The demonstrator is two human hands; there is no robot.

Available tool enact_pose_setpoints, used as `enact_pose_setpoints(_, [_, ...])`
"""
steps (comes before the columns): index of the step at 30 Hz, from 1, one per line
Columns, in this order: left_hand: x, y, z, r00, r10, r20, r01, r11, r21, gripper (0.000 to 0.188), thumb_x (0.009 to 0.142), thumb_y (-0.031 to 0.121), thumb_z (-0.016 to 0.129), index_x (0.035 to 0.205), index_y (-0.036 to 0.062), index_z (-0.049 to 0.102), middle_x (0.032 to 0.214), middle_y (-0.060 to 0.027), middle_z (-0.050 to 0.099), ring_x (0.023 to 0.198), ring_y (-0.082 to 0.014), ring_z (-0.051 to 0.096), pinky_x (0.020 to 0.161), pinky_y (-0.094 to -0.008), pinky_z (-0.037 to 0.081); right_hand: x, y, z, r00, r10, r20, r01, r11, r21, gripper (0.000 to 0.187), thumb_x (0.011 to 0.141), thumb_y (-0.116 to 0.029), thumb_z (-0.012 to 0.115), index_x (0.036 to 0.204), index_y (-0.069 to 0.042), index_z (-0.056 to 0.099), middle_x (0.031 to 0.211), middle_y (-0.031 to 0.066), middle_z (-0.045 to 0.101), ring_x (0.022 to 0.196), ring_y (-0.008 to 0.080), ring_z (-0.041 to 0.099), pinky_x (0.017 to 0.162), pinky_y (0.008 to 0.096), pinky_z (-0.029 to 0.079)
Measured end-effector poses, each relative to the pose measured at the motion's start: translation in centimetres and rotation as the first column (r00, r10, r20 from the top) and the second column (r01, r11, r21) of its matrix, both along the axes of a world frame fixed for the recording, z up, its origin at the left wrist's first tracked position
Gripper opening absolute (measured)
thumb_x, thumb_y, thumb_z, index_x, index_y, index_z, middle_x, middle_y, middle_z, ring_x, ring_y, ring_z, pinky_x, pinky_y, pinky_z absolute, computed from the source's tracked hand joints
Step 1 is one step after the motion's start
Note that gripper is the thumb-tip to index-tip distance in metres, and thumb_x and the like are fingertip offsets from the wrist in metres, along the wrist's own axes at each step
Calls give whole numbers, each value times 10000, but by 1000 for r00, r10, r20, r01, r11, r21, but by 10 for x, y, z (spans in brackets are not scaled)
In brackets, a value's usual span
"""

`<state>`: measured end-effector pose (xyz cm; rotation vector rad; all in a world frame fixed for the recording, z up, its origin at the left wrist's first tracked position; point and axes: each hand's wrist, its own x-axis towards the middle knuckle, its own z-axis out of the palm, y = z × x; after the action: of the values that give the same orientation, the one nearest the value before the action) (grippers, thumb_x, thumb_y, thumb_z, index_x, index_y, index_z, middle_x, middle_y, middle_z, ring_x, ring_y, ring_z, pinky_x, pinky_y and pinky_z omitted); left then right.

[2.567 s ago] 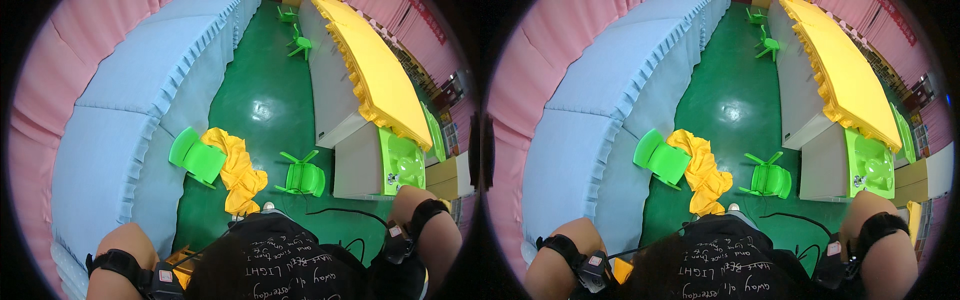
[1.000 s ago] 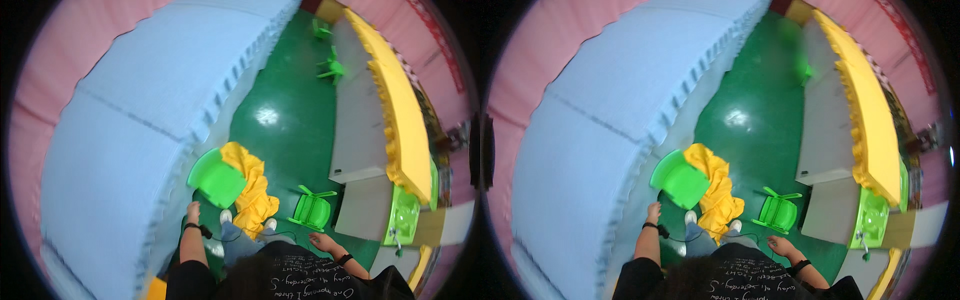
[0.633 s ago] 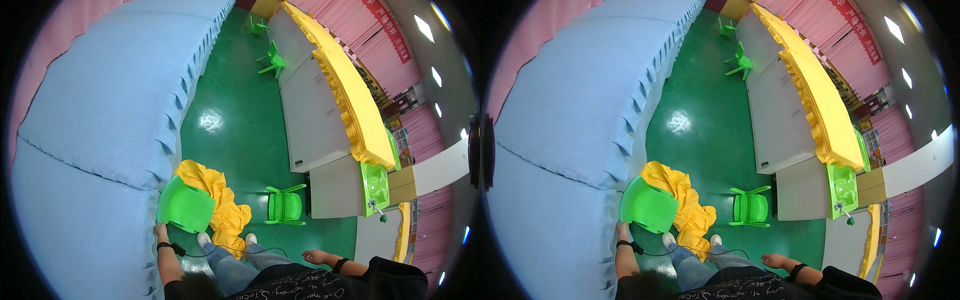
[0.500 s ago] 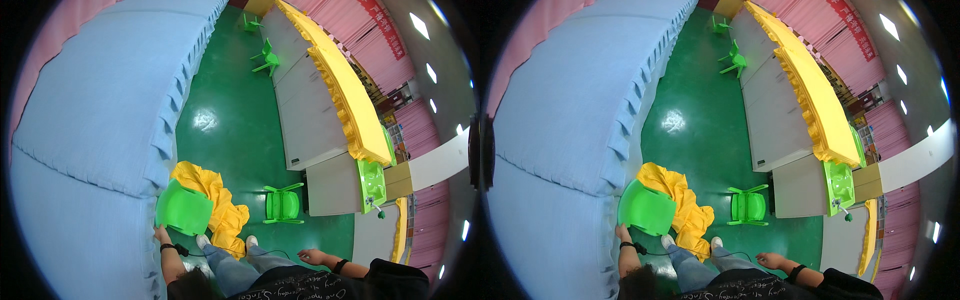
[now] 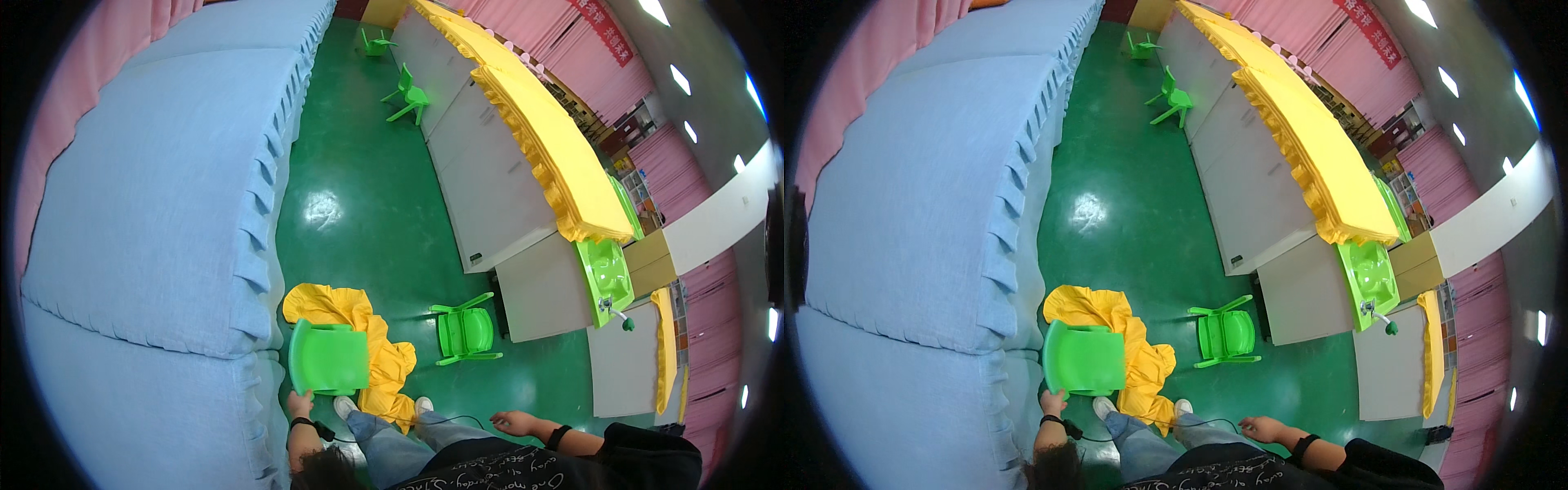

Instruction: The person walks over to a table, retrieves a yellow shirt, and lays it flat on a pink mattress before carefully folding it by hand.

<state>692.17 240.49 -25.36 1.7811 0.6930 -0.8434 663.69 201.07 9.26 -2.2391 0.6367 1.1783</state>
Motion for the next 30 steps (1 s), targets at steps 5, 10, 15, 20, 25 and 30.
enact_pose_setpoints(5, [-20,7,9,905,-400,141,358,898,255,270,695,192,626,842,-33,601,824,-184,610,716,-325,586,640,-409,442,2,12,6,999,-5,42,4,999,35,372,841,-326,469,1109,-72,506,1022,132,594,917,296,569,792,365,447])
enact_pose_setpoints(10, [-24,-33,22,928,-109,357,131,991,-38,178,698,131,599,749,-38,578,652,-165,573,599,-294,550,587,-395,415,-24,6,-4,996,-41,75,37,998,53,373,839,-326,467,1110,-74,511,1013,126,600,917,297,569,792,365,448])
enact_pose_setpoints(15, [-25,-52,51,890,-142,434,126,990,66,198,673,129,614,673,-44,517,610,-194,529,575,-326,537,550,-414,407,-46,-6,-27,993,-27,112,21,999,49,356,825,-310,480,1095,-84,532,1002,127,604,922,296,569,804,360,442])
enact_pose_setpoints(20, [-57,-47,107,878,-234,418,133,957,258,245,671,142,619,618,-38,462,589,-190,504,551,-333,507,522,-425,378,-74,-32,-45,981,-51,186,33,994,103,344,839,-262,494,1116,-57,514,1010,108,603,929,228,575,816,321,445])
enact_pose_setpoints(25, [-120,-5,127,882,-167,440,124,984,124,200,657,167,615,670,-17,538,596,-161,541,537,-275,546,517,-399,406,-104,-47,-69,968,-52,247,15,989,147,333,834,-254,502,1092,-46,533,965,101,612,890,206,582,792,308,449])
enact_pose_setpoints(30, [-178,-7,168,893,-172,416,152,985,81,212,646,172,621,744,-13,589,638,-166,584,557,-266,581,532,-375,438,-151,-76,-88,965,-176,196,123,960,252,393,813,-277,503,1087,5,519,949,135,610,862,217,591,756,326,459])
